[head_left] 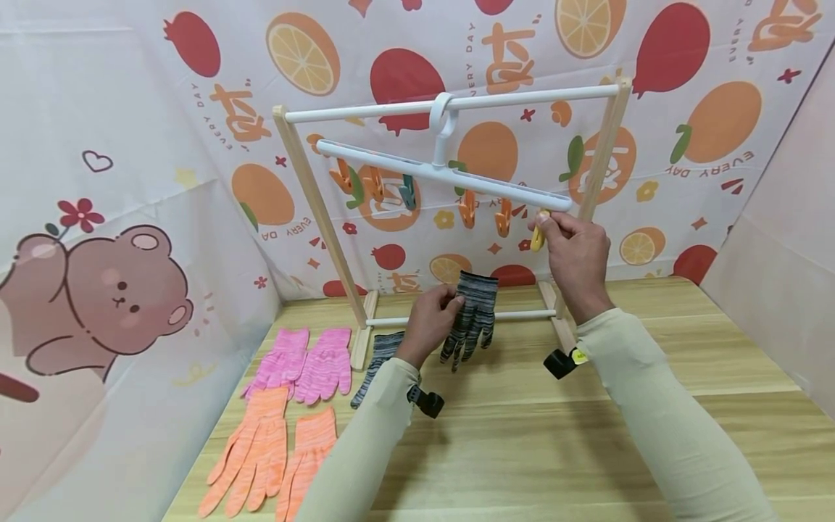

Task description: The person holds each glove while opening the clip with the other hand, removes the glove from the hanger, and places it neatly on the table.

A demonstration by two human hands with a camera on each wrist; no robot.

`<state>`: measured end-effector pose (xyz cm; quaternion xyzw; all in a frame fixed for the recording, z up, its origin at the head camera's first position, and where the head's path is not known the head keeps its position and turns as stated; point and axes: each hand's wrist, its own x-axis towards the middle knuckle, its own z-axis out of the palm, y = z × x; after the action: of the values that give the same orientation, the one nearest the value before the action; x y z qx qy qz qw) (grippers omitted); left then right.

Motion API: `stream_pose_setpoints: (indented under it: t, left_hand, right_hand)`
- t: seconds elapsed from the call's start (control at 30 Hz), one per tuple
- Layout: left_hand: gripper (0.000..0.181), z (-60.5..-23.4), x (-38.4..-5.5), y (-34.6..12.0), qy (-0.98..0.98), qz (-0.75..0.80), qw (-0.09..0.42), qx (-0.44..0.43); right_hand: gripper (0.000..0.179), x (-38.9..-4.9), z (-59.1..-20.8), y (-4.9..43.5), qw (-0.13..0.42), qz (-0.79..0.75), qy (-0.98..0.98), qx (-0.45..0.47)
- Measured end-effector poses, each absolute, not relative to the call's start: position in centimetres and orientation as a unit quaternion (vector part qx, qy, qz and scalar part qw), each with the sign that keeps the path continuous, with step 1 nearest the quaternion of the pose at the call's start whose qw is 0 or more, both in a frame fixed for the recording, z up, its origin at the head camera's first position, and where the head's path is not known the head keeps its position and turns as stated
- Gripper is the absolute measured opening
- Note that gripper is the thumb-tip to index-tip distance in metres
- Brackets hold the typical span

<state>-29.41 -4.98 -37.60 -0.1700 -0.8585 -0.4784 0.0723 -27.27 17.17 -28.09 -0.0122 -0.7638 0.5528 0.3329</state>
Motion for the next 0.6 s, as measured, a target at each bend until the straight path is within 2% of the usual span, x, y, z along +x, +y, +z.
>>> stream_pose_setpoints:
  t: [0.3,0.6]
  left_hand:
    - [0.014,-37.98,-29.37,-5.25,-0.856,-0.483,0.081,-0.169]
    - [0.015,-38.32,-29.24,-5.56,-0.858,-0.483,0.069,-0.164]
  right_hand:
    - [0.033,-27.29,-28.1,17.02,0.333,0.553,-0.764,-0.01]
    - [0.034,-27.25,-27.97,16.92,0.328,0.555,-0.764,-0.01]
